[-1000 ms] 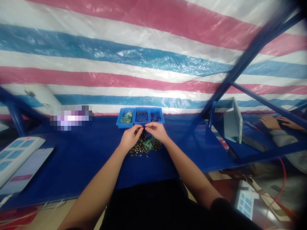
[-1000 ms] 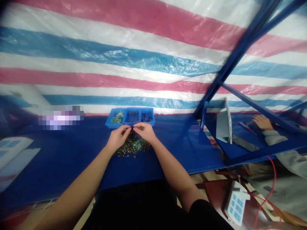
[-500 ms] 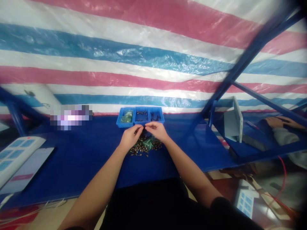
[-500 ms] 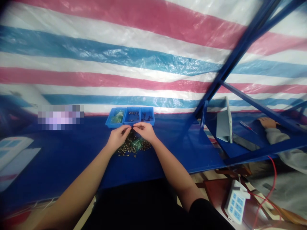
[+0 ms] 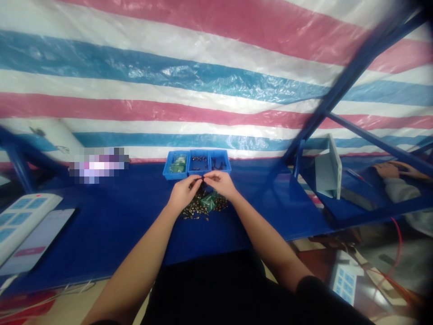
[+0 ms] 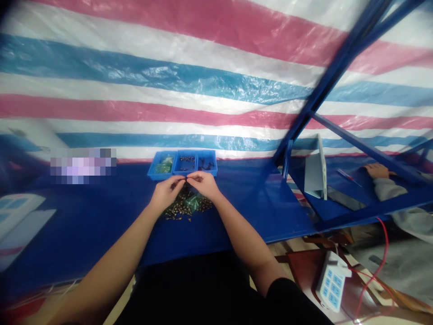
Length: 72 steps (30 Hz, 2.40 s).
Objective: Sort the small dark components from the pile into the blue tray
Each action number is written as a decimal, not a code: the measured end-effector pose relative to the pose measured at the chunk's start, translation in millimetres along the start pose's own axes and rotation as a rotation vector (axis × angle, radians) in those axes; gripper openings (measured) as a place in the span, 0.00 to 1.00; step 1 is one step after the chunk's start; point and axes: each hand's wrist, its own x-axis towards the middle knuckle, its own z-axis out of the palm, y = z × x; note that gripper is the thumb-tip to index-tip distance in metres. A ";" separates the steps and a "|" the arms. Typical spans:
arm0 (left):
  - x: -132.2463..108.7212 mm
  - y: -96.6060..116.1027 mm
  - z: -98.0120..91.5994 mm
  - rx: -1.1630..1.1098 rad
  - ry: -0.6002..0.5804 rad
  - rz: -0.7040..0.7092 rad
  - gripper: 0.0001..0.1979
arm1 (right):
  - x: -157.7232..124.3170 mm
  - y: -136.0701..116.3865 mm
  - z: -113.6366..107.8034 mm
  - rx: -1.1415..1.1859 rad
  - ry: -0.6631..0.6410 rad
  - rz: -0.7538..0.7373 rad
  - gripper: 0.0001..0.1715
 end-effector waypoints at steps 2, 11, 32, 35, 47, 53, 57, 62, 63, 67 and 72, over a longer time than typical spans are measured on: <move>0.0 -0.5 0.3 -0.001 0.004 -0.004 0.16 | 0.1 0.2 -0.2 -0.003 0.000 0.001 0.17; -0.7 0.6 0.1 0.011 0.001 -0.005 0.15 | 0.3 3.3 0.6 0.009 -0.015 -0.003 0.17; -1.0 1.1 0.2 0.013 0.010 -0.004 0.16 | 0.3 7.0 0.1 -0.004 -0.020 -0.005 0.17; -1.0 2.1 -1.5 0.004 -0.012 -0.010 0.17 | 0.1 6.0 1.0 -0.004 -0.018 -0.003 0.17; -0.9 1.1 -1.6 -0.016 0.003 -0.019 0.16 | 0.1 6.2 0.6 -0.017 -0.017 0.003 0.17; -0.6 -0.7 -1.1 -0.024 0.007 -0.029 0.16 | 1.1 8.4 0.9 -0.022 -0.009 0.008 0.17; -0.4 -2.5 0.0 -0.019 0.011 -0.010 0.16 | 0.8 8.2 1.1 -0.021 -0.023 0.007 0.17; -0.6 0.3 -1.7 -0.012 -0.007 -0.030 0.15 | 0.8 9.8 1.5 -0.040 -0.029 0.009 0.18; -0.6 0.9 -2.3 -0.012 -0.007 -0.033 0.15 | 0.9 9.8 1.6 -0.041 -0.028 0.003 0.18; -0.5 0.5 -3.6 -0.006 -0.016 -0.026 0.15 | 0.9 7.0 1.2 -0.045 -0.013 -0.003 0.17; 0.9 -0.2 -5.8 0.044 -0.034 0.037 0.15 | -0.2 3.0 -0.5 -0.060 -0.014 0.013 0.16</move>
